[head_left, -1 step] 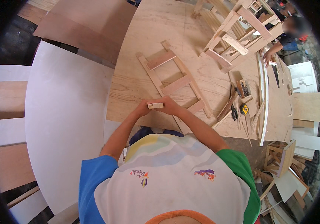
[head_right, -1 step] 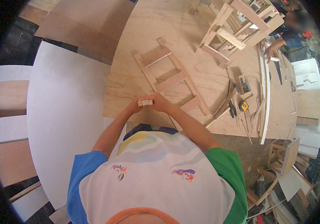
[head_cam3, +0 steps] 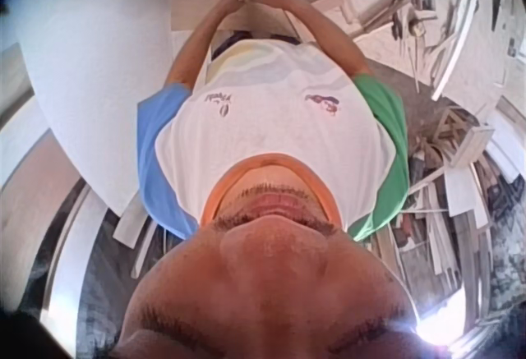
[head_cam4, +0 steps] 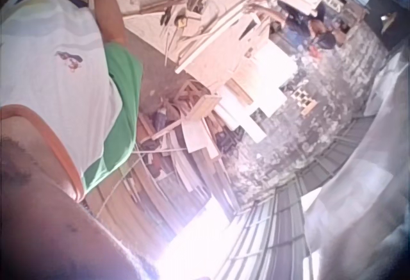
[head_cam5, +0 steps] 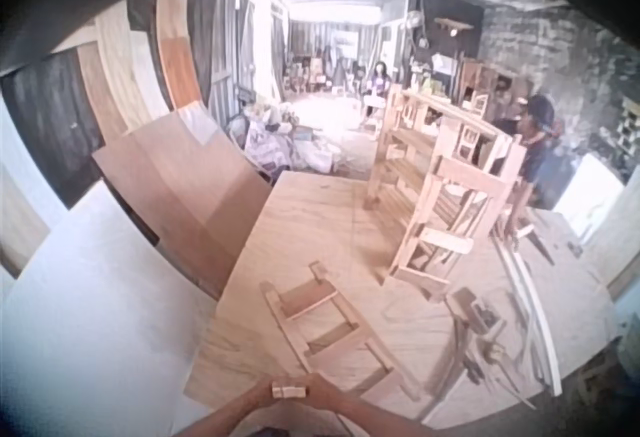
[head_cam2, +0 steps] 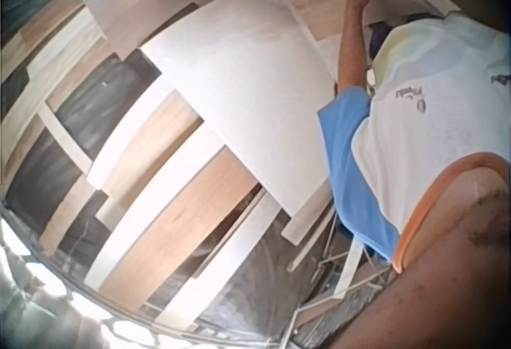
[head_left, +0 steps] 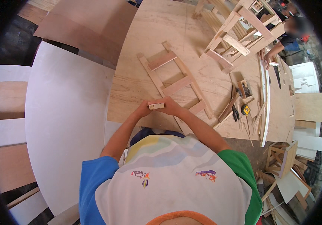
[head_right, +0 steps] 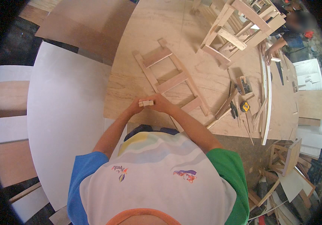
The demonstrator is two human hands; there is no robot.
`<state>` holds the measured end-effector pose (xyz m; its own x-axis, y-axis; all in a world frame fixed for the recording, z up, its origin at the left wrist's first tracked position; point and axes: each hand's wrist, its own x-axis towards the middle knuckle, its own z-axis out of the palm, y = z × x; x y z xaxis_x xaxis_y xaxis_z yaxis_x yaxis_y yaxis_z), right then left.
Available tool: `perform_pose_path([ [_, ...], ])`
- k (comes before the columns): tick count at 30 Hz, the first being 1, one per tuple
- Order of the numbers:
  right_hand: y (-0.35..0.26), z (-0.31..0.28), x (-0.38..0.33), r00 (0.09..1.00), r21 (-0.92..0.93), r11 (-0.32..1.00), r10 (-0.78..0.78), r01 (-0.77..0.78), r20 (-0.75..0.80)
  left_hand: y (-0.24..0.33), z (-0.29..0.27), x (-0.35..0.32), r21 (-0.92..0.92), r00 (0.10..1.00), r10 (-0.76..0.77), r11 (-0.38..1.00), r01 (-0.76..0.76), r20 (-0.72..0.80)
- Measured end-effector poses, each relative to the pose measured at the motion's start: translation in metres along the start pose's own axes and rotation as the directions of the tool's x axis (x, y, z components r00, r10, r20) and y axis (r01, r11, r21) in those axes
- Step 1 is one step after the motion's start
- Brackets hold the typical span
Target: The person assembles a wooden stool by fitting slats into a frame and using a hammer to drive nails into the joints to secure the structure.
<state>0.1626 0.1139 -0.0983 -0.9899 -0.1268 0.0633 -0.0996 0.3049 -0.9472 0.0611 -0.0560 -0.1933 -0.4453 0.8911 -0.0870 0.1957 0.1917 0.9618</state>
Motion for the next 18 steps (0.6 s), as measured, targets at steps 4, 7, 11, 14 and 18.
perform_pose_path([
  [4, 0.002, 0.003, 0.001, 1.0, 0.018, 1.0, -0.003, 0.003, -0.002, -0.008, 0.002, 0.0, -0.021, 1.0, -0.022, 1.0, 0.021, -0.022],
  [7, 0.0, 0.005, 0.002, 0.999, 0.032, 0.999, 0.038, -0.038, -0.012, -0.015, 0.003, 0.003, -0.045, 1.0, -0.001, 0.999, 0.0, -0.018],
  [11, -0.001, 0.006, 0.001, 0.998, 0.036, 0.999, 0.016, -0.014, -0.067, -0.015, 0.005, 0.008, -0.139, 1.0, 0.0, 0.99, 0.003, 0.021],
  [14, -0.007, 0.006, -0.003, 0.983, 0.147, 0.977, 0.169, -0.156, -0.078, 0.003, 0.005, 0.005, -0.167, 0.997, -0.024, 0.985, 0.036, 0.07],
  [18, -0.013, 0.012, -0.006, 0.939, 0.191, 0.943, 0.305, -0.274, -0.159, 0.016, 0.008, 0.004, -0.229, 0.992, 0.0, 0.973, 0.029, 0.126],
])
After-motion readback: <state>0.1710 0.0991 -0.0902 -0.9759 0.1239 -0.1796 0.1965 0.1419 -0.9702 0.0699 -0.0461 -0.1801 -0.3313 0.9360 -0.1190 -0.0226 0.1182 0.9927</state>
